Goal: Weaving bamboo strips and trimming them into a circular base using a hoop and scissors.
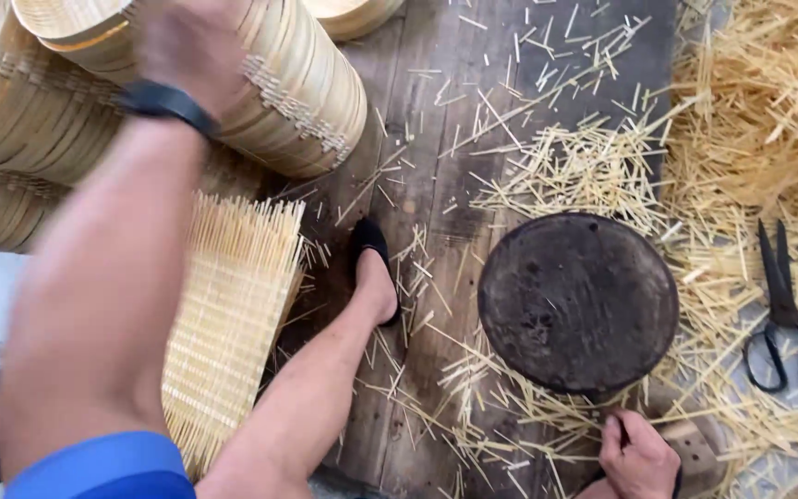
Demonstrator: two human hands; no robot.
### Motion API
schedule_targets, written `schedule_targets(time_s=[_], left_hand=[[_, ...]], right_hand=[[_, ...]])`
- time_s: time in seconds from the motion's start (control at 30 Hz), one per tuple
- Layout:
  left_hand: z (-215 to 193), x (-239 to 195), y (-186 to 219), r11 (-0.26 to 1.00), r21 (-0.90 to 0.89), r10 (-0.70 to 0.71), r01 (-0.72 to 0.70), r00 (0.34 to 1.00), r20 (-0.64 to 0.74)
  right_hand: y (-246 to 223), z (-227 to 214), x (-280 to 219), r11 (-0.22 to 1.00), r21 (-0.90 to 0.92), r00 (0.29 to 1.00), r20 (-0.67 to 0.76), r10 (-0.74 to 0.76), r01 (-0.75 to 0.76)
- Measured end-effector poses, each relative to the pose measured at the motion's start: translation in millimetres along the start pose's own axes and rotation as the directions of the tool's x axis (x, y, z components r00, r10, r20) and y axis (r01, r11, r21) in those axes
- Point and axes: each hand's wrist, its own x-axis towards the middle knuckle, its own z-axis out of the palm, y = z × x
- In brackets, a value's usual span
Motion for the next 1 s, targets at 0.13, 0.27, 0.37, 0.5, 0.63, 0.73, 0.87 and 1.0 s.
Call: schedule_targets(time_s=[0.13,0.27,0.37,0.5,0.63,0.73,0.87,1.0], left_hand=[[-11.0,-9.8,-36.0,0.994,0.051,-0.1,0.098,0.994,0.037],[25.8,-37.9,-87.5,0.977,0.099,-0.197,0.189,0.978,0.076],[47.2,-73.9,-112.2,0.951,0.136,-0.292,0.277,0.95,0.108],[33.8,-95.8,-106.2,0.904,0.194,-0.411,0.382,0.901,0.141],[25.7,-119.1,-114.2,0.835,0.268,-0.527,0.48,0.837,0.144],[37.5,-152.8,-120.2,0.776,0.316,-0.61,0.546,0.778,0.154],[75.6,-211.0,-139.0,0.69,0.384,-0.705,0.614,0.691,0.162],[114.5,-258.9,-141.4,0.603,0.441,-0.782,0.664,0.6,0.166]], right_hand=[[-1.0,2.1,0.7,0.999,-0.017,0.999,-0.025,0.031,-0.031],[-2.7,3.1,1.5,0.997,0.021,0.997,-0.008,0.077,-0.077],[0.2,3.9,2.5,0.994,0.0,0.994,0.034,0.105,-0.105],[-1.7,1.9,1.8,0.999,-0.024,0.999,-0.004,0.032,-0.032],[15.3,16.7,-0.3,0.989,0.084,0.993,-0.008,0.12,-0.119],[22.8,17.2,-4.3,0.99,0.121,0.997,0.005,0.077,-0.077],[2.5,5.2,1.9,0.993,-0.051,0.995,0.012,0.104,-0.103],[-8.1,-7.4,3.8,1.0,0.001,0.999,0.023,0.031,-0.031]])
